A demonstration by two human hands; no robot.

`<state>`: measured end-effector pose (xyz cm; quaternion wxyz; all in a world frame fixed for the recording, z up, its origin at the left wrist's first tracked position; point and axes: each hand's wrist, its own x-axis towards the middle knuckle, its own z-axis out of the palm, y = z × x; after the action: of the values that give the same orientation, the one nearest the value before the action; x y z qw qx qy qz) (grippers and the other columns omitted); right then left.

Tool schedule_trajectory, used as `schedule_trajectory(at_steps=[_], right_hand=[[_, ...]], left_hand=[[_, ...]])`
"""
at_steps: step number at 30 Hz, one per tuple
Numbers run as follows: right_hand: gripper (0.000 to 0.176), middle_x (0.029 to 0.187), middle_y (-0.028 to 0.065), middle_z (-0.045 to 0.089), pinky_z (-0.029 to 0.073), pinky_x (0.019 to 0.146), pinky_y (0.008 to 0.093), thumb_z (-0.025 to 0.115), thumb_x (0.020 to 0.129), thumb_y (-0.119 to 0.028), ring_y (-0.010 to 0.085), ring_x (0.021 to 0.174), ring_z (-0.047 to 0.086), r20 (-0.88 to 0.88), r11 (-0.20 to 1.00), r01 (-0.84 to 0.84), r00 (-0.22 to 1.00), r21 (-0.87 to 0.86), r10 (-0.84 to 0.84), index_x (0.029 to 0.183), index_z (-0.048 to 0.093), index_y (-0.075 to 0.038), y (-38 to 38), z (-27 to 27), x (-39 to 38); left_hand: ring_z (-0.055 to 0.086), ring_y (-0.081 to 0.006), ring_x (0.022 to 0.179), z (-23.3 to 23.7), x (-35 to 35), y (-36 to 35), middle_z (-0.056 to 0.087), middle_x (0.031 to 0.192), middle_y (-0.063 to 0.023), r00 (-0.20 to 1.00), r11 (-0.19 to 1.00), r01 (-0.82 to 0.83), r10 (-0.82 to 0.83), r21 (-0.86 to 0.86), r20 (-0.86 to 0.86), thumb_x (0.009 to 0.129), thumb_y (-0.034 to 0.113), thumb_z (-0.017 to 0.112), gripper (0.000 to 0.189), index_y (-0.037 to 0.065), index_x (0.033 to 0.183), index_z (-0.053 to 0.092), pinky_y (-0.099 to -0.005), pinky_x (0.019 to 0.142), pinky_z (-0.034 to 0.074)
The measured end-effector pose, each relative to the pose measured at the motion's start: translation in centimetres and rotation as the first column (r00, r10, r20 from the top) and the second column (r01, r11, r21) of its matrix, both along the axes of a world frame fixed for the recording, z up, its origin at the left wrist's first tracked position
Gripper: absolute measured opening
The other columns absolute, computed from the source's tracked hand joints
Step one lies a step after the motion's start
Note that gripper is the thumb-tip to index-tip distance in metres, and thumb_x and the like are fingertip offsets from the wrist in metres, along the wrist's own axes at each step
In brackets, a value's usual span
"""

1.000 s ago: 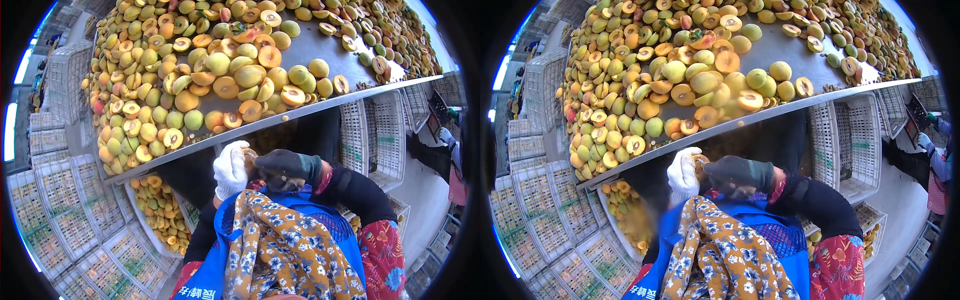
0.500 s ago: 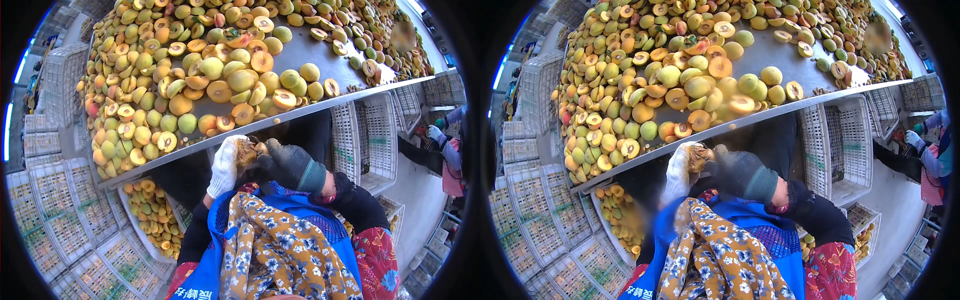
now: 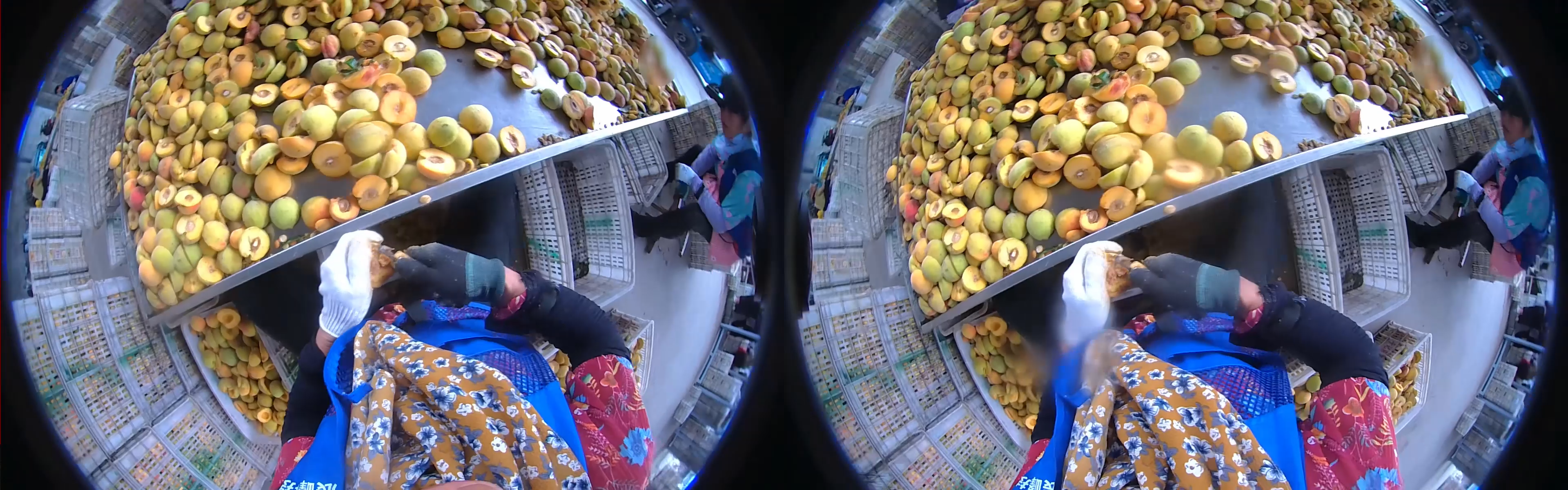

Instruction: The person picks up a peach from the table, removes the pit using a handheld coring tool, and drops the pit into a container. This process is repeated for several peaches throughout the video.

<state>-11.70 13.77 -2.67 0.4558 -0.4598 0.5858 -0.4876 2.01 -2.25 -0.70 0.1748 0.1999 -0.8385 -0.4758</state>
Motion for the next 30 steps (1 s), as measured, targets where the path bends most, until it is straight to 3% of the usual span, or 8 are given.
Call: schedule_trajectory(at_steps=[2,5,8,14,19,20,26,30], right_hand=[[0.05,0.083,0.0102,0.067,0.052,0.067,0.0351,0.046,0.108,-0.046,0.0186,0.073,0.064,0.057,0.932,-0.012,0.998,0.362,-0.01,0.107,0.065,0.001,-0.4,2.1,-0.3],[0.047,0.076,0.001,0.061,0.048,0.058,0.0275,0.052,0.107,-0.045,0.0106,0.063,0.057,0.46,0.951,-0.123,0.888,0.282,-0.022,0.1,0.067,-0.001,0.2,1.6,-0.4],[0.03,0.084,-0.0003,0.068,0.051,0.066,0.0261,0.057,0.105,-0.033,0.0069,0.071,0.06,0.609,0.992,-0.121,0.786,-0.019,0.107,0.107,0.071,-0.006,1.1,-1.5,0.1],[0.025,0.083,-0.002,0.065,0.049,0.057,0.0238,0.057,0.105,-0.029,0.0054,0.067,0.059,0.791,0.948,-0.244,0.611,0.202,-0.011,0.105,0.069,-0.008,0.8,-0.5,-0.2],[0.044,0.06,-0.0022,0.049,0.038,0.037,0.0216,0.057,0.105,-0.045,0.0059,0.043,0.046,0.354,0.953,-0.097,0.935,0.286,-0.01,0.086,0.063,-0.005,-0.3,-0.2,0.5],[0.045,0.06,-0.0021,0.05,0.038,0.038,0.0219,0.056,0.105,-0.046,0.0063,0.043,0.046,0.501,0.957,-0.12,0.865,0.264,-0.029,0.087,0.063,-0.005,-0.2,-0.1,0.0],[0.029,0.078,0.0031,0.067,0.052,0.056,0.0279,0.063,0.099,-0.032,0.0123,0.064,0.062,0.663,0.86,-0.318,0.748,0.399,-0.032,0.11,0.07,-0.006,-0.1,2.5,-0.3],[0.028,0.085,0.0043,0.073,0.054,0.056,0.0266,0.066,0.098,-0.028,0.011,0.065,0.065,0.935,0.872,-0.442,0.351,0.209,-0.046,0.115,0.071,-0.007,0.4,-0.7,-0.7]], left_hand=[[0.07,-0.0301,0.089,-0.8,0.0,-0.1,0.071,0.098,-0.0144,0.999,0.999,0.04,-0.04,0.006,0.025,0.105,0.016,0.045,0.027,0.003,0.107,0.068,-0.0354,0.085,0.053],[0.067,-0.0221,0.086,-0.1,-0.2,1.6,0.073,0.094,-0.0072,0.973,0.961,-0.194,0.161,0.2,0.168,0.097,0.033,0.052,0.032,0.012,0.098,0.075,-0.0363,0.087,0.052],[0.065,-0.0176,0.081,0.0,0.1,0.8,0.069,0.088,-0.0094,0.999,0.976,0.006,-0.016,0.217,0.044,0.105,0.027,0.046,0.035,0.003,0.101,0.07,-0.0325,0.078,0.052],[0.065,-0.0213,0.077,-0.9,-0.1,0.7,0.067,0.088,-0.0121,0.998,0.989,0.059,-0.061,0.136,0.014,0.098,0.009,0.052,0.016,0.001,0.101,0.066,-0.0337,0.076,0.053],[0.067,-0.0256,0.087,-2.2,-0.5,0.6,0.07,0.092,-0.0135,0.991,0.984,0.108,-0.096,-0.144,0.09,0.108,0.025,0.039,0.037,0.001,0.101,0.067,-0.0357,0.084,0.051],[0.068,-0.0253,0.086,-1.8,-0.9,0.1,0.07,0.091,-0.0136,0.981,0.96,0.064,-0.11,0.272,0.159,0.107,0.022,0.041,0.035,0.001,0.099,0.068,-0.0356,0.083,0.051],[0.071,-0.0286,0.081,-1.1,-0.5,1.3,0.07,0.086,-0.0152,0.998,0.977,0.061,-0.061,-0.205,0.01,0.104,0.017,0.045,0.03,0.0,0.098,0.068,-0.0354,0.076,0.053],[0.069,-0.0348,0.079,-0.3,-0.2,-0.2,0.071,0.088,-0.0166,0.978,0.971,0.173,-0.189,0.164,0.09,0.102,0.012,0.049,0.023,0.001,0.098,0.069,-0.0384,0.077,0.054]])
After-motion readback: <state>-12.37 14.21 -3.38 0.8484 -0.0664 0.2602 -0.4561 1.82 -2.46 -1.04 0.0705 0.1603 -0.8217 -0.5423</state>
